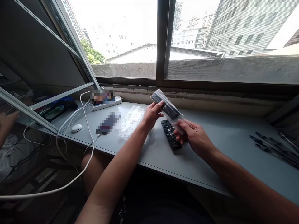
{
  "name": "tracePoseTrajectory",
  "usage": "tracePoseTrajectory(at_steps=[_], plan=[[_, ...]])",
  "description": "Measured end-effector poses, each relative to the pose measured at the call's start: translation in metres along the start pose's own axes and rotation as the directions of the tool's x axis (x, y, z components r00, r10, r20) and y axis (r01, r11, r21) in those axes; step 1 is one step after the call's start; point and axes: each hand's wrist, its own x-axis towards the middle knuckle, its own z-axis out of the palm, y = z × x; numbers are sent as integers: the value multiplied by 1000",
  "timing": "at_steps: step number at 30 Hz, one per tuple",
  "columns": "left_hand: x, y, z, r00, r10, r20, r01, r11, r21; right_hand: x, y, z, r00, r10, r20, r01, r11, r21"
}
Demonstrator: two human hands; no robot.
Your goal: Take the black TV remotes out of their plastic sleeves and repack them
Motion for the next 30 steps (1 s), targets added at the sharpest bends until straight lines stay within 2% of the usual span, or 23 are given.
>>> tracePoseTrajectory(at_steps=[3, 7, 10, 13, 15, 17, 19, 21, 25, 30], plan=[[1, 3, -1, 992, 53, -118, -60, 996, -63, 2, 0, -2, 1000, 4, -27, -3, 1000, 27], [4, 4, -2, 971, 43, -234, -84, 982, -167, 0, -3, 0, 1000, -13, -28, 14, 999, 35], [7, 5, -3, 965, 6, -261, -79, 960, -270, 0, -5, 1, 999, -16, -50, 20, 996, 82], [6, 9, -3, 968, -57, -246, -32, 938, -346, 3, -8, 1, 996, 10, -93, 9, 980, 198], [3, 11, -3, 981, -90, -171, 24, 934, -356, 5, -10, 1, 995, 65, -81, -40, 961, 272], [-2, 12, -2, 994, -111, -9, 103, 944, -314, 6, -13, 1, 991, 129, -44, -109, 943, 313], [-7, 12, -1, 975, -135, 176, 173, 958, -227, 4, -15, 2, 983, 184, -2, -173, 927, 333], [-12, 12, 0, 940, -158, 301, 209, 967, -145, 2, -16, 1, 971, 231, 64, -239, 907, 347], [-16, 16, 1, 903, -196, 382, 243, 967, -79, 1, -14, -3, 932, 292, 214, -353, 865, 358], [-19, 22, 2, 892, -196, 407, 262, 958, -114, 8, -6, -11, 924, 273, 270, -366, 838, 405]])
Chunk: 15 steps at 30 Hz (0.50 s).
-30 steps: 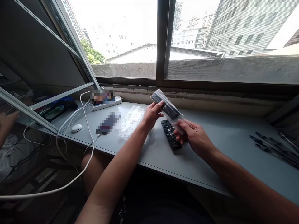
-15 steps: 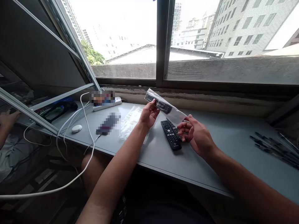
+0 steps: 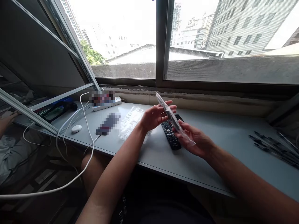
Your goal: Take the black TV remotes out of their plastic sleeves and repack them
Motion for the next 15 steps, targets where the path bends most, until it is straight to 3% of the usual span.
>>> tracePoseTrajectory(at_steps=[3, 8, 11, 15], plan=[[3, -4, 2, 997, 51, -51, -52, 998, -25, 3, 1, 0, 996, -94, -5, 94, 995, -11], [17, -20, -9, 977, 83, -199, -70, 995, 72, 1, 5, 12, 933, -303, -192, 269, 945, -183], [21, -25, -17, 976, 68, -205, -41, 990, 132, -1, 6, 15, 915, -343, -213, 287, 924, -254], [16, -21, -12, 990, 56, -127, -44, 995, 95, -2, 2, 11, 937, -297, -184, 250, 937, -244]])
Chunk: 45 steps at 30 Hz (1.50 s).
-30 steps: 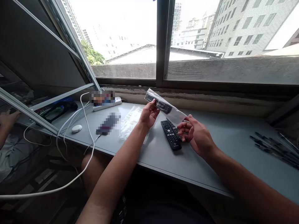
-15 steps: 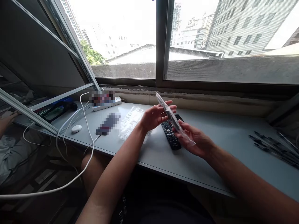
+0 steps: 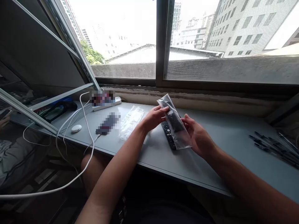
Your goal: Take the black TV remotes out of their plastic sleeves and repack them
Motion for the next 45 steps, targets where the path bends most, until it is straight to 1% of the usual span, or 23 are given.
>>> tracePoseTrajectory(at_steps=[4, 7, 11, 13, 15, 18, 21, 24, 26, 27, 29, 31, 35, 37, 38, 40, 42, 43, 45], plan=[[-9, 7, 11, 996, 32, 82, -27, 998, -52, 0, -3, -1, 997, 74, 27, -73, 997, -10], [-12, 9, 15, 991, 32, 129, -27, 999, -39, -2, -4, 2, 981, 147, 130, -152, 988, 29], [-15, 12, 14, 987, 18, 162, -19, 1000, 7, -4, -3, 1, 932, 230, 281, -263, 961, 86], [-16, 14, 14, 984, 27, 176, -29, 1000, 7, -3, -3, -1, 925, 217, 312, -260, 960, 101], [-16, 17, 15, 984, 38, 172, -36, 999, -14, -2, -4, -2, 936, 174, 306, -216, 970, 109], [-15, 19, 15, 995, 45, 89, -42, 998, -37, 0, -6, -2, 959, 114, 259, -152, 979, 134], [-11, 16, 15, 1000, 10, -20, -10, 1000, -14, 2, -5, -2, 983, 79, 167, -103, 985, 137], [-6, 10, 12, 997, -33, -64, 36, 998, 52, 4, 1, -4, 999, 42, 21, -43, 999, 31], [-4, 6, 10, 997, -9, -79, 18, 993, 119, 4, 5, -4, 998, 12, -53, -14, 999, -37], [-3, 4, 8, 995, 14, -95, 0, 989, 149, 4, 6, -4, 998, 7, -67, -11, 999, -53], [-1, 2, 6, 987, 59, -150, -30, 982, 189, 2, 8, -3, 998, 17, -52, -21, 998, -66], [0, 2, 5, 976, 82, -202, -41, 979, 200, 1, 8, -1, 1000, 20, -12, -21, 996, -82], [4, 4, 4, 954, 139, -266, -82, 973, 215, -3, 6, 1, 997, 22, 75, -13, 993, -119], [7, 4, 1, 923, 183, -337, -105, 966, 236, -4, 5, 2, 993, 19, 121, 0, 988, -157], [9, 3, -1, 900, 201, -387, -107, 962, 251, -5, 5, 2, 990, 13, 141, 12, 984, -180], [11, 3, -8, 843, 215, -493, -76, 955, 286, -5, 5, 2, 986, -6, 164, 41, 977, -211], [12, 2, -15, 793, 190, -580, -3, 951, 308, -4, 5, 1, 986, -19, 164, 55, 973, -222], [12, 3, -18, 779, 173, -603, 31, 950, 312, -4, 5, 1, 987, -22, 160, 58, 973, -223], [11, 3, -21, 777, 153, -611, 72, 942, 328, -3, 6, -1, 987, -24, 158, 60, 973, -224]])
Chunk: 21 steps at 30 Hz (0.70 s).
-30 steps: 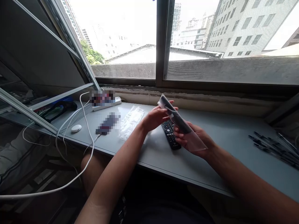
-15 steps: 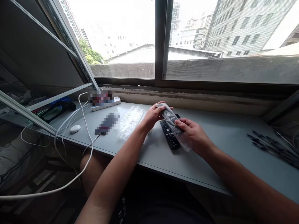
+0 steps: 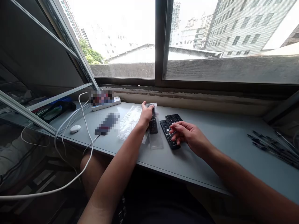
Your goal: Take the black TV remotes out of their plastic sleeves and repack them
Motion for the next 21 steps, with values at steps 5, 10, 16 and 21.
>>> tracePoseTrajectory(at_steps=[5, 10, 16, 21], plan=[[-7, 0, -2, 998, 68, 17, -70, 992, 105, 0, 0, -1, 1000, 1, 9, 0, 1000, -10], [-16, 0, -3, 978, 210, 13, -208, 955, 214, -4, -4, 2, 999, -38, -6, 37, 995, -94], [-17, -8, 0, 950, 243, 195, -307, 838, 451, -13, -2, 6, 969, -231, 87, 246, 881, -404], [-16, -11, 1, 917, 287, 278, -395, 758, 519, -16, 3, 8, 851, -418, 318, 523, 621, -584]])
